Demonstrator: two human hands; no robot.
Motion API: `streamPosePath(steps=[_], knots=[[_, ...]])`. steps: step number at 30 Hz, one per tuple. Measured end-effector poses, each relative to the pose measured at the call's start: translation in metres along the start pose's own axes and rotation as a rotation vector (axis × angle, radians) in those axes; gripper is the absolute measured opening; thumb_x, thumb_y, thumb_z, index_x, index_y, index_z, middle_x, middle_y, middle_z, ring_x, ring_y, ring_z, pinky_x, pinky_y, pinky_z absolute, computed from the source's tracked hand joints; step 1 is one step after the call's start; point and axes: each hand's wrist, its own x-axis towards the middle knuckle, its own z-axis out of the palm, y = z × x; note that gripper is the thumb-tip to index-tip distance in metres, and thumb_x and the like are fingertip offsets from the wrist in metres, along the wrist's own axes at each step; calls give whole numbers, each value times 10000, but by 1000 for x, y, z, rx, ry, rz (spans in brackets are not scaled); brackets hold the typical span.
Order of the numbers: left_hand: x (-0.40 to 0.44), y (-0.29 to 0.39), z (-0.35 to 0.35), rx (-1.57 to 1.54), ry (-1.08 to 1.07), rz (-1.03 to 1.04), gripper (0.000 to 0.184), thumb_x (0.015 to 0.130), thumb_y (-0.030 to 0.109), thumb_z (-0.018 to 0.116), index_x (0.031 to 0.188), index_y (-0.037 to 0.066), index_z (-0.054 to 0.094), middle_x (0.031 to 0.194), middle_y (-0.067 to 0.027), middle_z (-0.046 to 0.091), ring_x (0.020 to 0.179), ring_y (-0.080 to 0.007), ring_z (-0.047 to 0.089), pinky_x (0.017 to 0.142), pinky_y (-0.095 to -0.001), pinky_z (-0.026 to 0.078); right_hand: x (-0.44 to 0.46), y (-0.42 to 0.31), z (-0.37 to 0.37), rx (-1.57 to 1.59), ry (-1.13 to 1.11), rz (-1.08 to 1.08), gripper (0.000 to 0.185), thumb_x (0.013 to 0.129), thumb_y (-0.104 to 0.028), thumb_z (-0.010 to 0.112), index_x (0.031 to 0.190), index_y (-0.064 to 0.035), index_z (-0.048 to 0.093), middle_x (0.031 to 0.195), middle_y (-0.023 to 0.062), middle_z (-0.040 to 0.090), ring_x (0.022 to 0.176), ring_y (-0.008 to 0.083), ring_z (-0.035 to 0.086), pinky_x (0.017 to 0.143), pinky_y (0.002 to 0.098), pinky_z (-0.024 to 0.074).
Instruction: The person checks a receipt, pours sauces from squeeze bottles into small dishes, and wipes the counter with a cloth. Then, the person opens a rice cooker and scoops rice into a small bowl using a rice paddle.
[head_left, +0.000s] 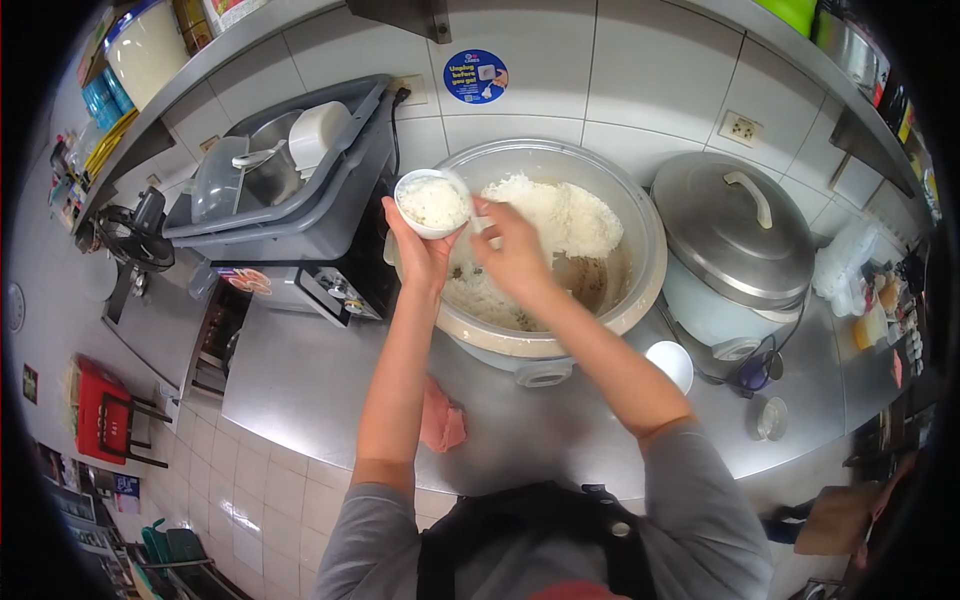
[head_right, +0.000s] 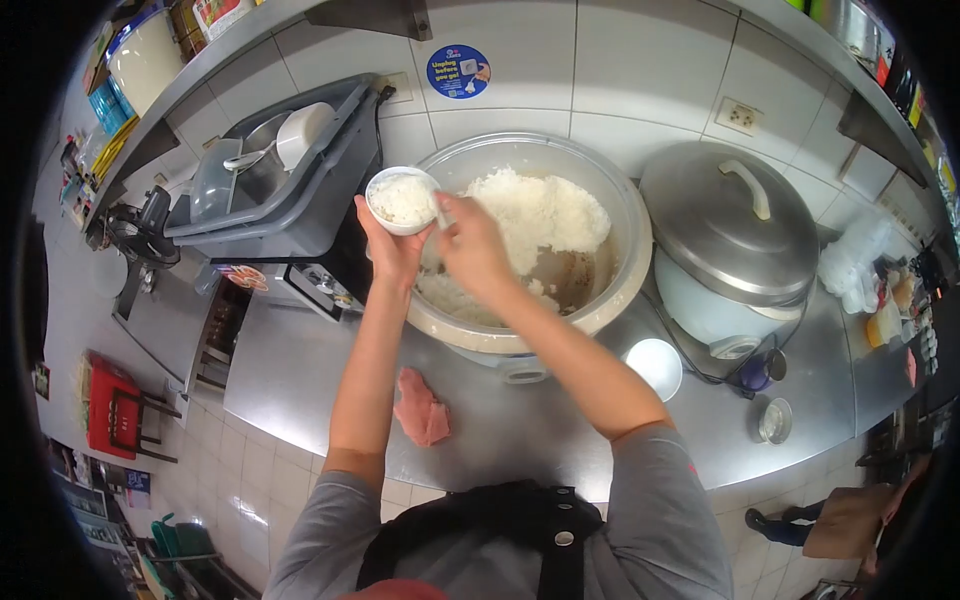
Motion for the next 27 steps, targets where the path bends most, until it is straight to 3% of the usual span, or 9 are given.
streamPosePath(steps=[6, 8, 10, 13, 17, 19, 21, 26, 27], knots=[[-7, 7, 0, 39, -3, -134, 775, 937, 722, 239, 1372, 119, 459, 1249, -106, 605, 1005, -295, 661, 785, -389, 584, 19, -4, -18, -268, -49, -305, 443, 854, 25, 602, 1263, -139, 639, 1208, 105, 616, 951, 274, 636, 833, 358, 525], [-4, 7, -2, 65, -36, -239, 880, 893, 780, 218, 1381, 83, 447, 1237, -143, 615, 982, -320, 682, 751, -400, 608, 23, -6, -35, -250, -76, -254, 506, 816, 85, 569, 1210, -211, 684, 1232, 59, 618, 1013, 274, 615, 901, 364, 497], [-2, 7, -5, 25, -88, -301, 875, 897, 772, 216, 1379, 80, 449, 1206, -157, 628, 932, -320, 696, 689, -363, 612, 29, 3, -50, -589, -187, -672, 528, 766, 91, 563, 1176, -212, 701, 1234, 26, 620, 1060, 264, 593, 900, 364, 506], [0, 5, -3, 43, -188, -400, 869, 901, 762, 210, 1374, 74, 453, 1152, -180, 649, 855, -323, 715, 576, -301, 607, 40, 13, -51, -583, -162, -731, 544, 723, 94, 581, 1145, -223, 717, 1230, 10, 626, 1089, 235, 575, 911, 345, 502], [1, 6, -3, 63, -202, -396, 873, 901, 760, 214, 1367, 64, 457, 1117, -190, 661, 799, -326, 722, 514, -283, 600, 65, 7, -57, -567, -287, -677, 500, 739, 101, 598, 1120, -199, 721, 1212, 27, 640, 1085, 247, 591, 915, 355, 504], [0, 6, 3, 113, -180, -376, 848, 913, 742, 207, 1374, 74, 452, 1125, -206, 658, 805, -325, 721, 494, -260, 579, 84, -1, -66, -202, -460, -500, 476, 776, 105, 588, 1150, -165, 703, 1183, 54, 658, 1091, 271, 611, 937, 362, 499], [-3, 6, 7, 159, -157, -367, 823, 925, 724, 200, 1380, 84, 447, 1132, -222, 655, 810, -323, 719, 474, -236, 557, 84, -6, -61, -260, -438, -529, 435, 793, 104, 585, 1135, -137, 702, 1171, 68, 666, 1091, 274, 618, 939, 361, 498], [-2, 1, -1, 221, 8, -180, 816, 926, 734, 255, 1367, 72, 439, 1209, -151, 624, 985, -311, 687, 694, -374, 623, 104, 15, -59, -316, -478, -613, 377, 791, 71, 619, 1107, -118, 701, 1129, 86, 681, 1002, 285, 651, 866, 378, 524], [-1, -1, -4, 220, 16, -182, 816, 926, 734, 255, 1367, 72, 439, 1209, -151, 624, 985, -311, 687, 694, -374, 623, 115, 24, -63, -250, -395, -342, 363, 813, 33, 596, 1131, -117, 687, 1141, 109, 675, 1011, 297, 653, 864, 389, 525]])
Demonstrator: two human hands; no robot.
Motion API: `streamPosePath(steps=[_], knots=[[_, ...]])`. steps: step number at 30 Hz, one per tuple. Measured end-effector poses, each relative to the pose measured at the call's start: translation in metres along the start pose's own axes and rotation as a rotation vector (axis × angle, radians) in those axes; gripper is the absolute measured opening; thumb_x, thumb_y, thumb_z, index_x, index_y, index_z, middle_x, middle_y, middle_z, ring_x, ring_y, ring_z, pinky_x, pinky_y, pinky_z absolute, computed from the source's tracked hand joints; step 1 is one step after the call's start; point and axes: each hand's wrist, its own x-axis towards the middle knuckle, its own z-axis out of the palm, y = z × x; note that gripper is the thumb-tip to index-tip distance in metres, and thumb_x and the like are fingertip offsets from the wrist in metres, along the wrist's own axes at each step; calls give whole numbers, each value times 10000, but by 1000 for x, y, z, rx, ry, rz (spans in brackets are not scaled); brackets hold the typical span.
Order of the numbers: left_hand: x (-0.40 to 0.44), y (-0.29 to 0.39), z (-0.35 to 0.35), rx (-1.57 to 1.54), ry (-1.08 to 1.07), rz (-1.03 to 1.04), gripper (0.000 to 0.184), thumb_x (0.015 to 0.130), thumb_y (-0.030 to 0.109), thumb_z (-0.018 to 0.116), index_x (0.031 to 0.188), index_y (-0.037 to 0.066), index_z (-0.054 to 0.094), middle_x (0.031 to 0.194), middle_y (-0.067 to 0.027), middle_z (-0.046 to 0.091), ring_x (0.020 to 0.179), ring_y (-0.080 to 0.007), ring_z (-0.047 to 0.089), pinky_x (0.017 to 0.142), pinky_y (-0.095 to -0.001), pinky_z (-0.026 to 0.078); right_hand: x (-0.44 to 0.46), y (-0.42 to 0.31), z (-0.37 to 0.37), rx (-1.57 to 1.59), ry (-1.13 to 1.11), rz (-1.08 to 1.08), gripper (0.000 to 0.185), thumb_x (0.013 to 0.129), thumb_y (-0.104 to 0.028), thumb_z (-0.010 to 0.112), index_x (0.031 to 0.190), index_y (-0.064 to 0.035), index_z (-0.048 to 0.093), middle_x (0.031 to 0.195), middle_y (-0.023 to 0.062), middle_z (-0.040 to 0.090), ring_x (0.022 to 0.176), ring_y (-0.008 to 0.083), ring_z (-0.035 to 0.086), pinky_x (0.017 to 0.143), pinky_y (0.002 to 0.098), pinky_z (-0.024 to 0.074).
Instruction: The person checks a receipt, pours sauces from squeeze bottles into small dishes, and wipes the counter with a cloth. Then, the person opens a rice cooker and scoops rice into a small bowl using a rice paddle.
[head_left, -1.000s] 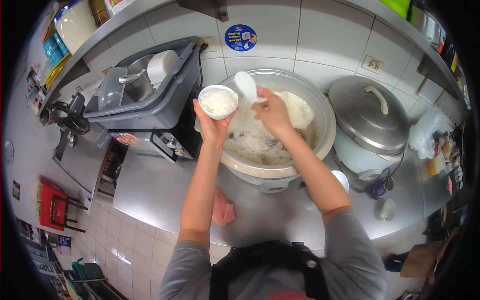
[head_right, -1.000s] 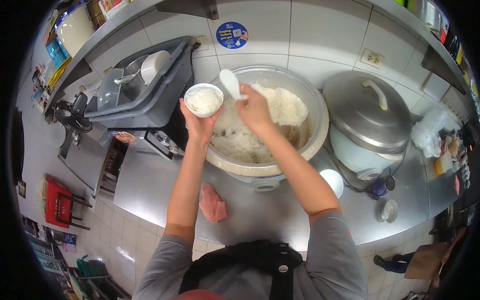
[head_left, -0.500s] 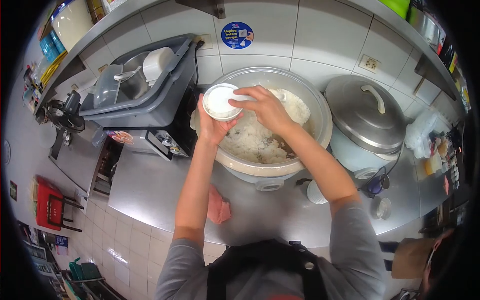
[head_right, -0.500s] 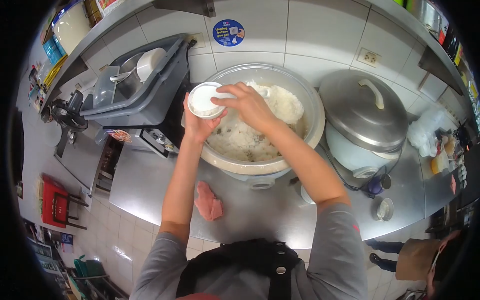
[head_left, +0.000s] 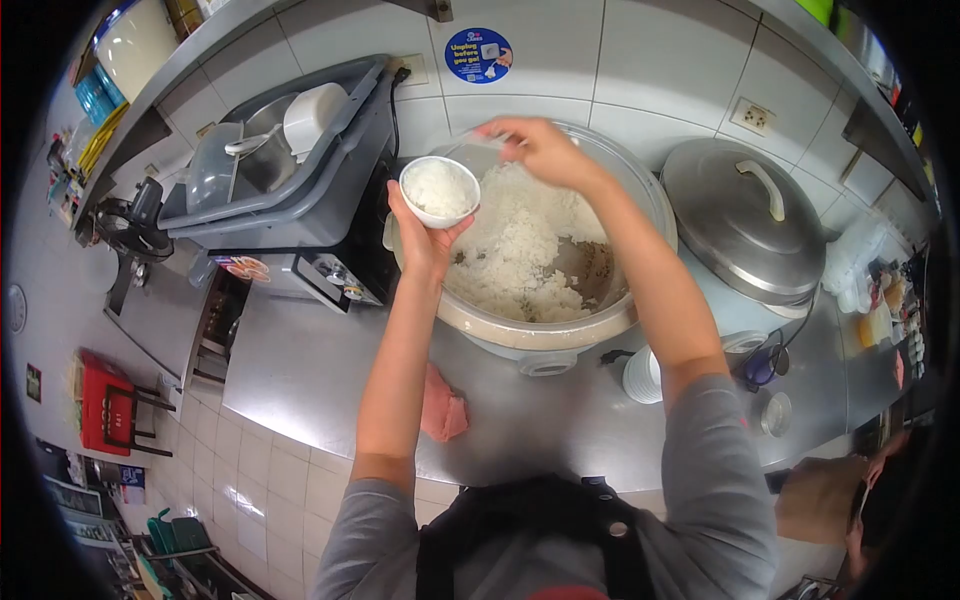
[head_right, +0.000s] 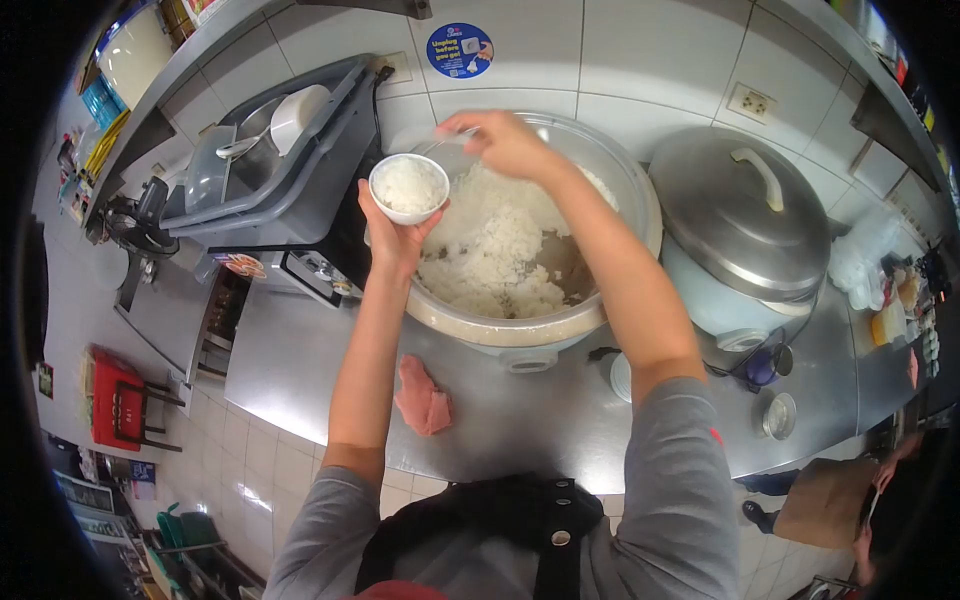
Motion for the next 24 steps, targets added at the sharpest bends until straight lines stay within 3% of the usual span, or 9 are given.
streamPosePath(steps=[1, 3, 5, 7, 11, 13, 17, 19, 24], knots=[[3, -2, -3, -3, 36, 79, 808, 927, 734, 272, 1385, 81, 402, 1271, -149, 577, 1058, -311, 652, 746, -407, 611, 6, 17, -4, 104, 69, 258, 353, 836, -5, 573, 1155, -116, 673, 1154, 131, 670, 1020, 309, 654, 863, 399, 525], [4, -3, -4, -4, 73, 159, 804, 927, 734, 290, 1403, 90, 364, 1334, -146, 531, 1131, -311, 617, 798, -440, 598, 8, 67, 2, -350, 55, 518, 397, 821, -58, 517, 1195, -100, 643, 1176, 161, 659, 1064, 328, 636, 894, 426, 512], [0, 0, 4, 2, 213, 286, 783, 932, 725, 307, 1432, 123, 295, 1424, -138, 425, 1235, -304, 536, 827, -471, 585, -6, 131, 22, -616, 91, 701, 368, 838, -93, 507, 1173, -108, 659, 1146, 195, 662, 1058, 346, 642, 893, 452, 514], [0, 2, 5, -42, 245, 327, 770, 935, 722, 301, 1432, 134, 293, 1429, -131, 416, 1239, -304, 529, 833, -478, 582, -24, 170, 31, -684, 249, 774, 343, 828, -102, 536, 1141, -117, 676, 1130, 176, 671, 1060, 342, 642, 893, 451, 520], [4, 3, -2, -106, 306, 395, 765, 936, 724, 289, 1431, 141, 294, 1422, -121, 419, 1229, -302, 533, 846, -486, 578, -31, 172, 34, -702, 28, 834, 288, 861, -113, 534, 1108, -74, 678, 1156, 170, 668, 1101, 328, 632, 913, 432, 517], [2, 1, -3, -101, 293, 392, 760, 931, 725, 310, 1433, 154, 296, 1416, -113, 426, 1221, -304, 539, 846, -492, 578, -27, 172, 37, -715, -38, 830, 332, 807, -110, 576, 1118, -132, 688, 1137, 145, 673, 1083, 329, 634, 908, 451, 520], [3, 3, -5, -104, 231, 382, 757, 923, 728, 333, 1429, 166, 297, 1404, -106, 434, 1205, -313, 548, 839, -500, 580, -28, 157, 38, -694, -50, 839, 337, 808, -114, 576, 1127, -131, 685, 1142, 132, 672, 1087, 327, 631, 910, 444, 521], [2, 4, -1, -91, 264, 379, 760, 931, 726, 305, 1430, 153, 297, 1411, -107, 430, 1222, -305, 536, 847, -495, 579, -32, 153, 37, -683, -79, 746, 259, 807, -112, 593, 1028, -62, 717, 1068, 170, 697, 1030, 347, 661, 883, 441, 533], [1, 4, 0, -88, 266, 373, 755, 941, 719, 276, 1437, 150, 284, 1424, -108, 416, 1246, -301, 518, 859, -494, 575, -32, 149, 43, -714, -98, 681, 247, 804, -101, 590, 1010, -44, 715, 1049, 186, 697, 1014, 347, 667, 868, 440, 539]])
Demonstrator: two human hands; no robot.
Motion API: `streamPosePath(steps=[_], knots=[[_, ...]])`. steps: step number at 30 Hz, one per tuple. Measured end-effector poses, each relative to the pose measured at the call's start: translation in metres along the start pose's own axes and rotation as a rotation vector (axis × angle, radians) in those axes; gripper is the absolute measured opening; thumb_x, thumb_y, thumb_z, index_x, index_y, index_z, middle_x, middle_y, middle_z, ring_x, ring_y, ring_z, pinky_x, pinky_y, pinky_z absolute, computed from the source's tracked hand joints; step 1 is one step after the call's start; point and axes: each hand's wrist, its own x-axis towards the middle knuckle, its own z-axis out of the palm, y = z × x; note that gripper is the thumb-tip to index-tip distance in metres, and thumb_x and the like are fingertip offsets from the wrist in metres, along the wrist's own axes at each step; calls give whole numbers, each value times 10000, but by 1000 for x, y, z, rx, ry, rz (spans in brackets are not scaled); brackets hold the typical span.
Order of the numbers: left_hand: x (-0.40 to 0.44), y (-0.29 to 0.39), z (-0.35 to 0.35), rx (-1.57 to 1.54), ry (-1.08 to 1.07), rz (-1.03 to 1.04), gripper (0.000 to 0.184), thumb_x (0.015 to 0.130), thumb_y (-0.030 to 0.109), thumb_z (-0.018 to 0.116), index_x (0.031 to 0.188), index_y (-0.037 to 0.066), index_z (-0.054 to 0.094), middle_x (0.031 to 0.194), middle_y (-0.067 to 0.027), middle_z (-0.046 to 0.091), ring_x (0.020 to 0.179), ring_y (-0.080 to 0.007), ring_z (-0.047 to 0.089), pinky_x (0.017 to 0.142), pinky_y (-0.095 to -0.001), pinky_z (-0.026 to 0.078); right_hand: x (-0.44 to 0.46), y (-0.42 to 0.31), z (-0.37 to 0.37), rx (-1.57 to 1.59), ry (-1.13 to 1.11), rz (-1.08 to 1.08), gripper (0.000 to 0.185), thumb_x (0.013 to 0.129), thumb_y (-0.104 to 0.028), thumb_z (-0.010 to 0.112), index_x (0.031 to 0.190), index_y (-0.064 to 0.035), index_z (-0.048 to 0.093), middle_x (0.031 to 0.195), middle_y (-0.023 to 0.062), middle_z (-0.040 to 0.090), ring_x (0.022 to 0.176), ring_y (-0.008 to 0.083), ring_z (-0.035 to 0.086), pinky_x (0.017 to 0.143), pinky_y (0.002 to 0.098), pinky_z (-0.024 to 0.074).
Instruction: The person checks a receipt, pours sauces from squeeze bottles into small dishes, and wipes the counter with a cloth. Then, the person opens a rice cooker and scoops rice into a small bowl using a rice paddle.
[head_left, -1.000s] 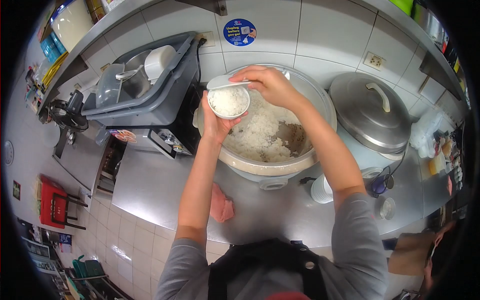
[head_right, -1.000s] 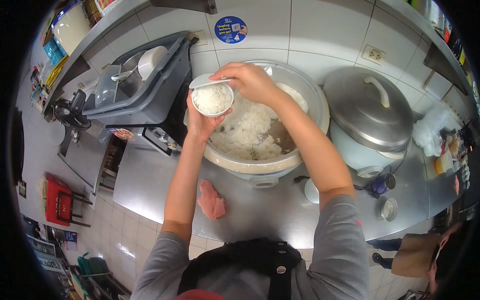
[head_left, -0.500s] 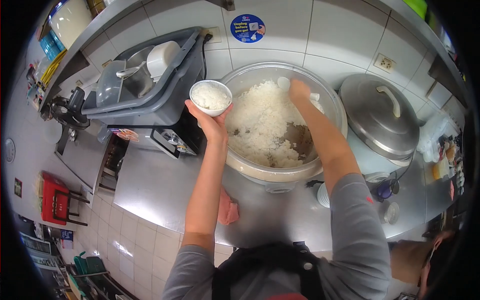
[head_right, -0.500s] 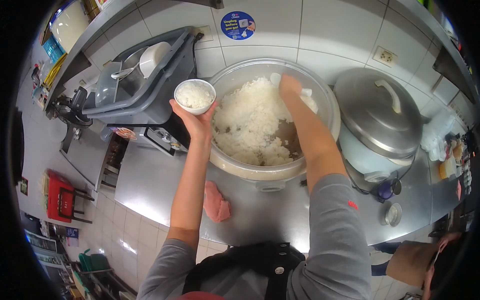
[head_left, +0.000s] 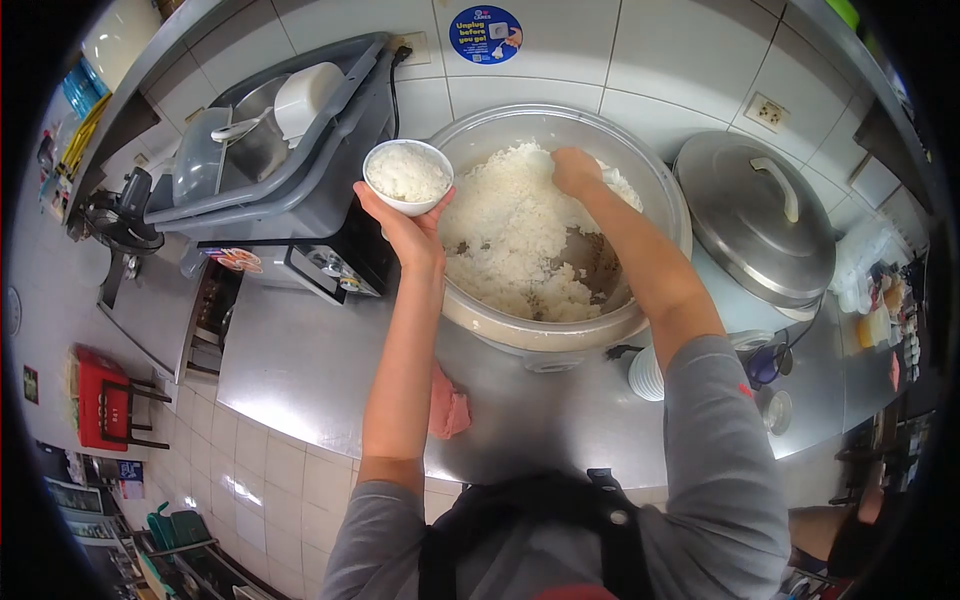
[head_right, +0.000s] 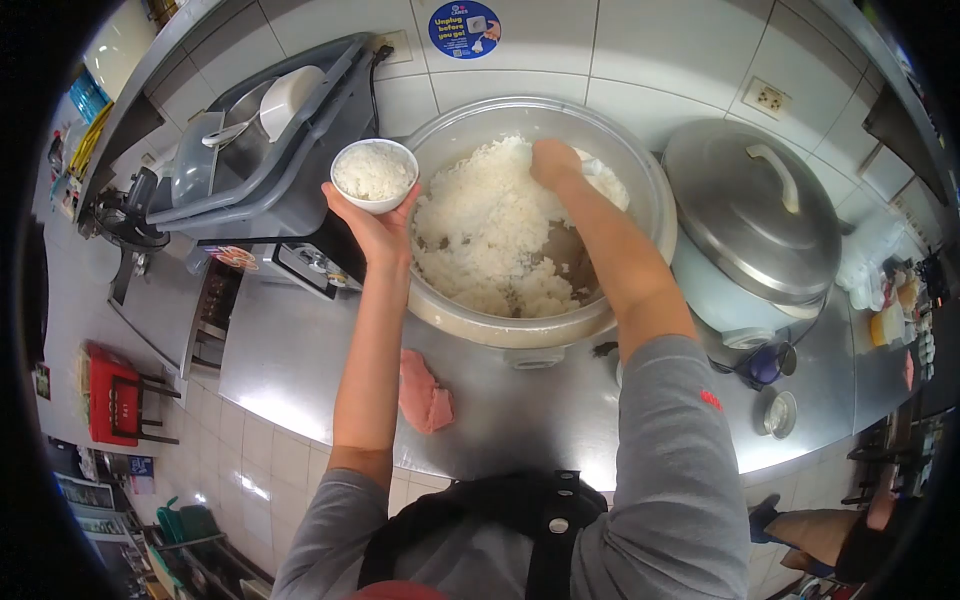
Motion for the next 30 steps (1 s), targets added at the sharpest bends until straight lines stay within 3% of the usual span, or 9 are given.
streamPosePath(steps=[11, 17, 30], knots=[[-1, 0, 0, 19, 2, 5, 754, 946, 709, 273, 1448, 146, 271, 1436, -120, 400, 1257, -311, 507, 863, -507, 573, -15, -31, -2, -35, -40, 23, 244, 815, -90, 585, 1012, -29, 715, 1052, 195, 697, 1004, 332, 678, 868, 420, 545], [-2, 0, 0, -11, 6, 2, 764, 931, 716, 331, 1423, 132, 312, 1405, -120, 432, 1211, -316, 540, 839, -496, 581, -32, -60, 8, 36, -66, 20, 264, 805, -119, 575, 1021, -38, 702, 1073, 185, 688, 1026, 341, 661, 886, 425, 532], [0, -4, -3, -18, 13, 11, 775, 928, 723, 325, 1421, 126, 332, 1390, -115, 455, 1209, -310, 543, 823, -483, 585, -51, -94, 13, 203, -159, 96, 275, 792, -137, 603, 1014, -13, 706, 1054, 208, 694, 1016, 347, 669, 871, 418, 539]])
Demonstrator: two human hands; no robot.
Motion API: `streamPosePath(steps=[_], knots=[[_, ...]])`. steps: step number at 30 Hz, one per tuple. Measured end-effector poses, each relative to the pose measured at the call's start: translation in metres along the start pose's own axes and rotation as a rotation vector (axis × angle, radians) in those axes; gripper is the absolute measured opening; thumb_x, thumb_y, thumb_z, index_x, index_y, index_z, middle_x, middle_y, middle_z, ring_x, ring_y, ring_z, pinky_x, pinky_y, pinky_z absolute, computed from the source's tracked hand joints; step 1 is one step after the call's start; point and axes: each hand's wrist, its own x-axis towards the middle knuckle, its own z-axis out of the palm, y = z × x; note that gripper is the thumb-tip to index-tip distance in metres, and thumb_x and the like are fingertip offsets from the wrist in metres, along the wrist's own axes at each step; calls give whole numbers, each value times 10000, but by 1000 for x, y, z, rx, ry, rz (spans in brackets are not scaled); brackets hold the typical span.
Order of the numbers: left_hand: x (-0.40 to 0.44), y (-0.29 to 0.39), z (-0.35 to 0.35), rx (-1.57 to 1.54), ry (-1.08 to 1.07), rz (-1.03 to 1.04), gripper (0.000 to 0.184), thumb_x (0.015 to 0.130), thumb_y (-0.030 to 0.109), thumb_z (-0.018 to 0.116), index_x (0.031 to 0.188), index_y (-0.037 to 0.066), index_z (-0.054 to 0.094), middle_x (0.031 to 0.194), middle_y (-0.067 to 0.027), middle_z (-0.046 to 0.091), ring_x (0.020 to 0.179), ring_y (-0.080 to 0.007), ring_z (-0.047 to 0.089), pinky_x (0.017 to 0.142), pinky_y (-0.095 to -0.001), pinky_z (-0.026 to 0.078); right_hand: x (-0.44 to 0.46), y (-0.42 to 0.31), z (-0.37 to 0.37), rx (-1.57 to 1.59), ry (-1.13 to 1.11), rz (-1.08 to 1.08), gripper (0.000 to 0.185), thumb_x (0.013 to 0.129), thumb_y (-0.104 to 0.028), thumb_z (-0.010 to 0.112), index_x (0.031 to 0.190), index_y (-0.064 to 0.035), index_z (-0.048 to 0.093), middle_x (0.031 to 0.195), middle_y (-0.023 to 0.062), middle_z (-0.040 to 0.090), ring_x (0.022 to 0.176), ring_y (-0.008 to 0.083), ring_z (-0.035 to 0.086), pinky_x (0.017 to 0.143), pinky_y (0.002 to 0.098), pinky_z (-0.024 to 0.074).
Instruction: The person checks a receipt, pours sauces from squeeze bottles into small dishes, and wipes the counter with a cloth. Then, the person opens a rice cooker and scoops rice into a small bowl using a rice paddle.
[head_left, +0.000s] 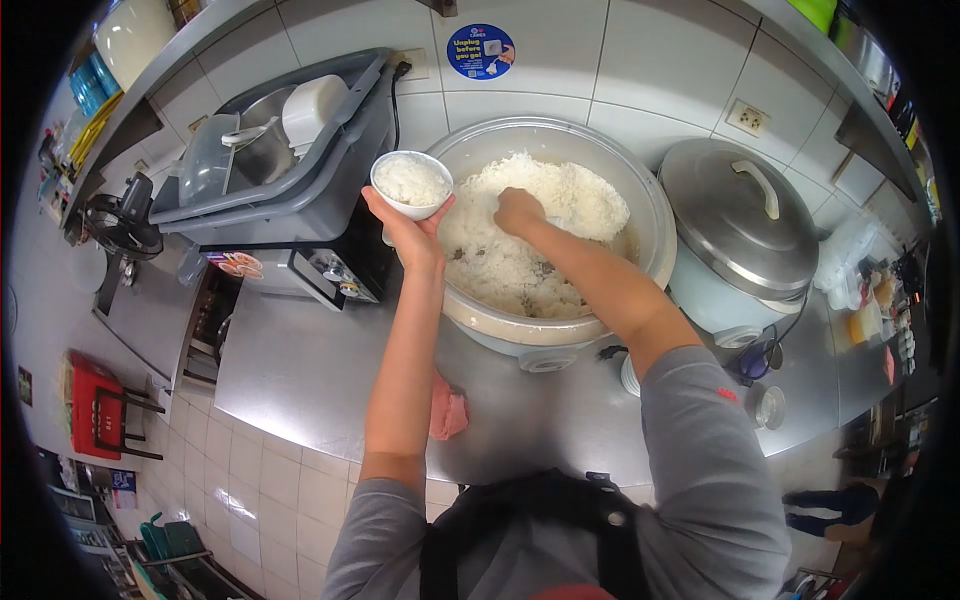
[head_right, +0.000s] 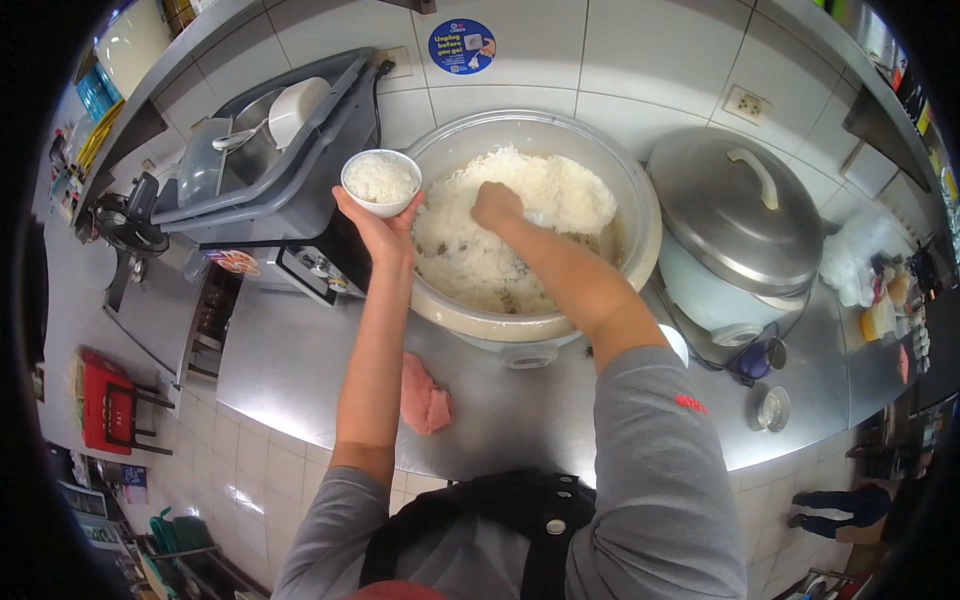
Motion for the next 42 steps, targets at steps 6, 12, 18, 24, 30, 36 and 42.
streamPosePath(steps=[6, 12, 18, 24, 30, 36, 42], knots=[[1, 0, 1, -2, 28, -18, 776, 930, 723, 315, 1428, 128, 320, 1401, -113, 447, 1206, -308, 548, 819, -479, 588, -6, -9, 20, 156, 11, 67, 267, 793, -127, 591, 951, 64, 688, 989, 265, 689, 945, 357, 693, 795, 411, 557], [0, 0, 0, -11, 9, -21, 769, 930, 724, 309, 1416, 129, 352, 1387, -114, 465, 1206, -296, 549, 824, -477, 584, -9, -14, 37, 388, -68, 152, 231, 797, -87, 579, 795, 129, 664, 708, 254, 679, 656, 326, 712, 580, 400, 547], [0, 1, 0, 5, 14, -21, 767, 929, 724, 314, 1420, 136, 354, 1382, -110, 470, 1207, -295, 548, 837, -484, 578, -32, -29, 22, 431, -154, 157, 206, 787, -71, 583, 800, 111, 677, 718, 259, 681, 675, 338, 714, 591, 403, 552], [3, -2, -3, 23, -28, -14, 783, 934, 723, 294, 1469, 153, 244, 1449, -127, 381, 1263, -314, 500, 864, -519, 569, -51, -42, 21, 268, -15, 48, 245, 768, -80, 602, 918, 102, 669, 941, 309, 676, 918, 375, 696, 773, 425, 564], [0, 0, 2, 15, 21, -5, 779, 929, 723, 316, 1446, 141, 293, 1431, -112, 406, 1240, -319, 515, 840, -509, 573, -66, -56, 12, 260, -153, -19, 268, 775, -91, 610, 974, 80, 665, 1044, 288, 666, 991, 394, 669, 821, 441, 551], [3, -2, -4, 22, -24, -10, 758, 936, 720, 294, 1464, 181, 225, 1453, -120, 379, 1251, -324, 510, 821, -513, 587, -80, -48, 24, 256, -90, -109, 282, 788, -90, 605, 990, 101, 654, 988, 294, 672, 920, 388, 688, 767, 440, 552], [4, -2, -2, 30, -15, -2, 784, 932, 724, 301, 1454, 139, 288, 1421, -121, 430, 1227, -308, 536, 816, -481, 592, -83, -17, -10, 636, -453, 15, 167, 807, -42, 636, 894, 100, 639, 807, 180, 682, 610, 228, 657, 468, 357, 489]])
